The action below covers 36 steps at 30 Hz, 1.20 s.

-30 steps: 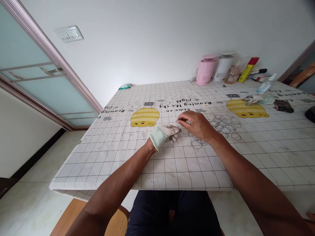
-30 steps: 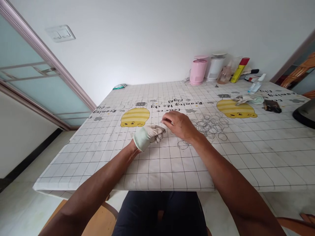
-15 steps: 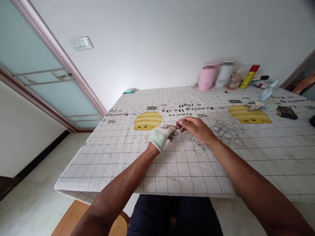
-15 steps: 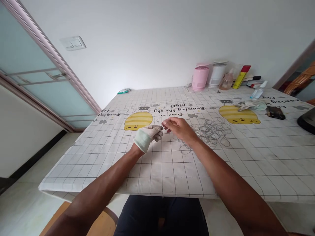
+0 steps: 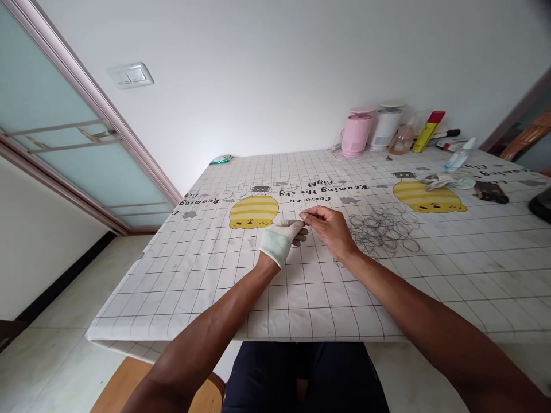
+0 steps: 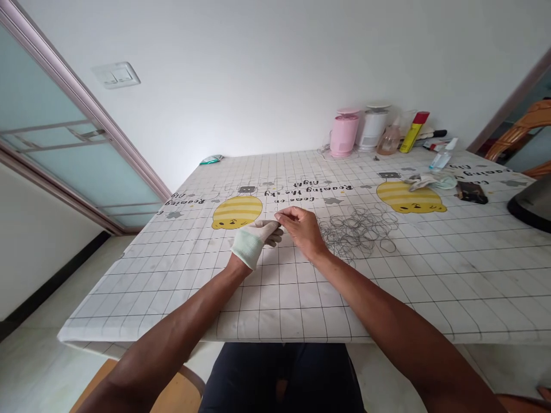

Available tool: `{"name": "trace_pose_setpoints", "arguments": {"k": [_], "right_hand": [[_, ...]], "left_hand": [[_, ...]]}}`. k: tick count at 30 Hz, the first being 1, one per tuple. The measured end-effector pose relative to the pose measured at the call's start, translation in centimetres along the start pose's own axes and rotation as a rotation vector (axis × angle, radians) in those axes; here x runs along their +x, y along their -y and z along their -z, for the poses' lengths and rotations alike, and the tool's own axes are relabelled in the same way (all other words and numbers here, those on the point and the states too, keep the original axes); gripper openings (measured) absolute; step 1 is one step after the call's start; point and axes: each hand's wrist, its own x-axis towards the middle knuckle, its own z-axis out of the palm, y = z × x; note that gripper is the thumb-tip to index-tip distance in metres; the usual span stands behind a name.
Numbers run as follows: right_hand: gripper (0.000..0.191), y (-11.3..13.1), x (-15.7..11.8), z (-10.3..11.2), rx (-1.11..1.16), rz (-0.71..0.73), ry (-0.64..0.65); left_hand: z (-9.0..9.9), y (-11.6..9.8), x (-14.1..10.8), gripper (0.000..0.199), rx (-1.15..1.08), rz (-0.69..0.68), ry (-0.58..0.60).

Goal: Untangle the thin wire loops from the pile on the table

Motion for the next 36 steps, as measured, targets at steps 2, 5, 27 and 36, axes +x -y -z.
{"name": "trace_pose_setpoints", "arguments": {"k": [2,5,27,36], "right_hand": [[0.024,0.0,0.0,0.0,0.005,-0.018,-0.034],[0.026,0.0,0.1,0.0,0.033,-0.024,-0.1],[0.021,0.3,0.4,0.8,0.22,-0.164,0.147],[0.023,1.5,1.4,3.3,0.178,-0.258,0.192]], "left_hand": [[0.0,-0.2,-0.3,0.016,0.032,-0.01,-0.068],[0.1,-0.3,-0.6,0.014,0.055,-0.024,-0.147],[2.1,0.2,0.3,0.025,-0.232,-0.207,-0.206],[2.9,0.0,1.0,0.029,-0.271,-0.144,0.004]]}}
